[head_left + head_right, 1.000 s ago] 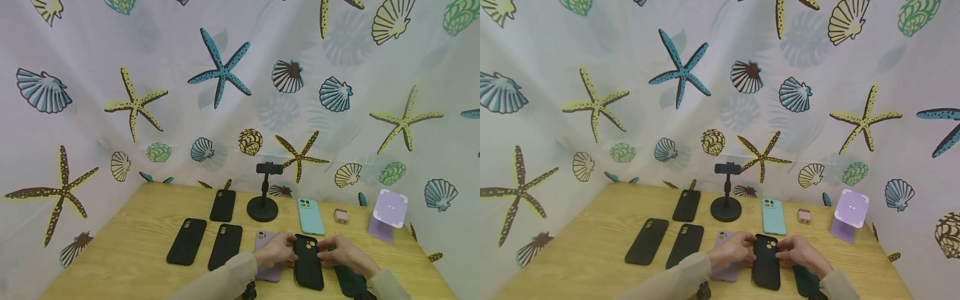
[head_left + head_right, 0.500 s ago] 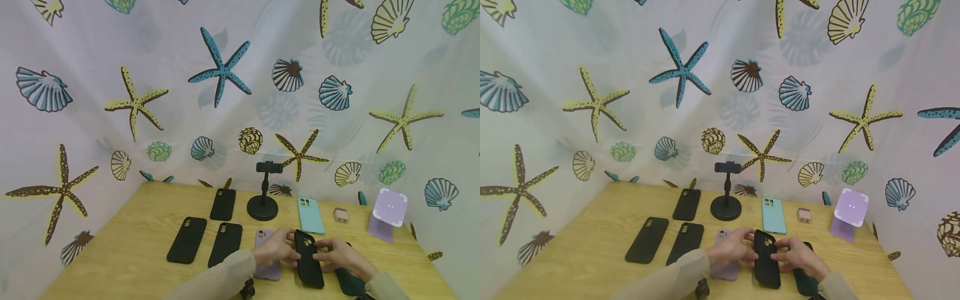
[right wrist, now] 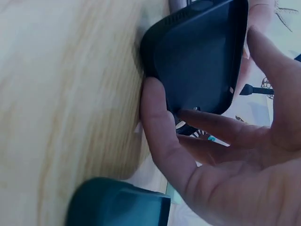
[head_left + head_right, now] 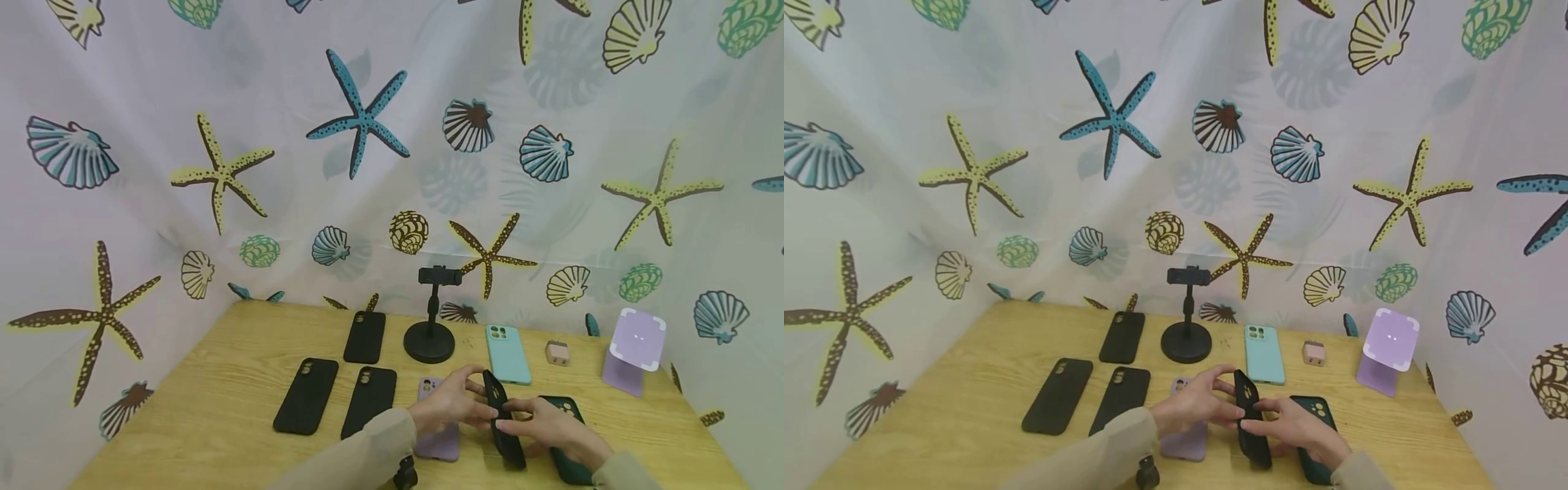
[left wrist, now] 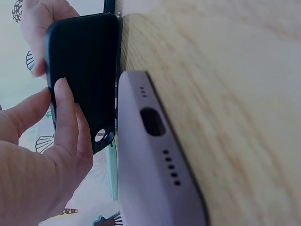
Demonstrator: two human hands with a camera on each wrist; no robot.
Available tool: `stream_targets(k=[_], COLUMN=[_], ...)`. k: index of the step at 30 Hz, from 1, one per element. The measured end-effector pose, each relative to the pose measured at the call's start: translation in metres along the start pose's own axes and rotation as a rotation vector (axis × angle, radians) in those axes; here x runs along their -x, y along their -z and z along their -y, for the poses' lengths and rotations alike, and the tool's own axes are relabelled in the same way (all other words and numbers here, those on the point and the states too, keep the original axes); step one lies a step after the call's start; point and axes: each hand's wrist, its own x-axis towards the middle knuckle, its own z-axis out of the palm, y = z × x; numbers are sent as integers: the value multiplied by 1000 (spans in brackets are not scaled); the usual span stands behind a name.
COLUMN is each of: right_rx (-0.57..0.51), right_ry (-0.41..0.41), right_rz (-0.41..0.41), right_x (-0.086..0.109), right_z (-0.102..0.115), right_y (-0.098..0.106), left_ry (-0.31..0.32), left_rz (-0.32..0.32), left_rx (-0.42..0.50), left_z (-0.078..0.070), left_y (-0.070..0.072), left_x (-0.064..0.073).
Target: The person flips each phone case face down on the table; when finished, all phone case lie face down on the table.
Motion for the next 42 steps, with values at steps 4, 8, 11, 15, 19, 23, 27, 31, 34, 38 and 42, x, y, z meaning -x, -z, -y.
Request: stream_targets(k=[4,8,11,15,19,23,27,31,34,38,42], right_rx=[-23,-86,-153,-239,-336,-437,-495,-505,-506,-502,-459], right_ry=[8,0,-15,-1,24,44,99,141,147,136,115], right_rz=[31,68,88,120,180,224,253,265,264,245,189], right_x=[0,3,5,7,6,8,11,14,16,16,16], right_z=[1,3,4,1,-5,-11,-13,-13,-14,-15,-16], right_y=[1,2,2,2,4,9,17,24,26,26,26], left_ry=[-3,-3,6,46,101,126,121,103,104,118,121], left_rz=[-1,9,29,84,139,131,97,82,63,36,21], left_rx=[2,3,2,8,17,-15,-68,-91,-97,-96,-95], left_z=[-1,-2,-1,4,10,11,10,10,9,8,8], left_y=[-1,-2,-2,-3,-5,-7,-11,-13,-13,-11,-9], left_x=[0,-1,-1,-1,-2,-1,0,0,1,3,5])
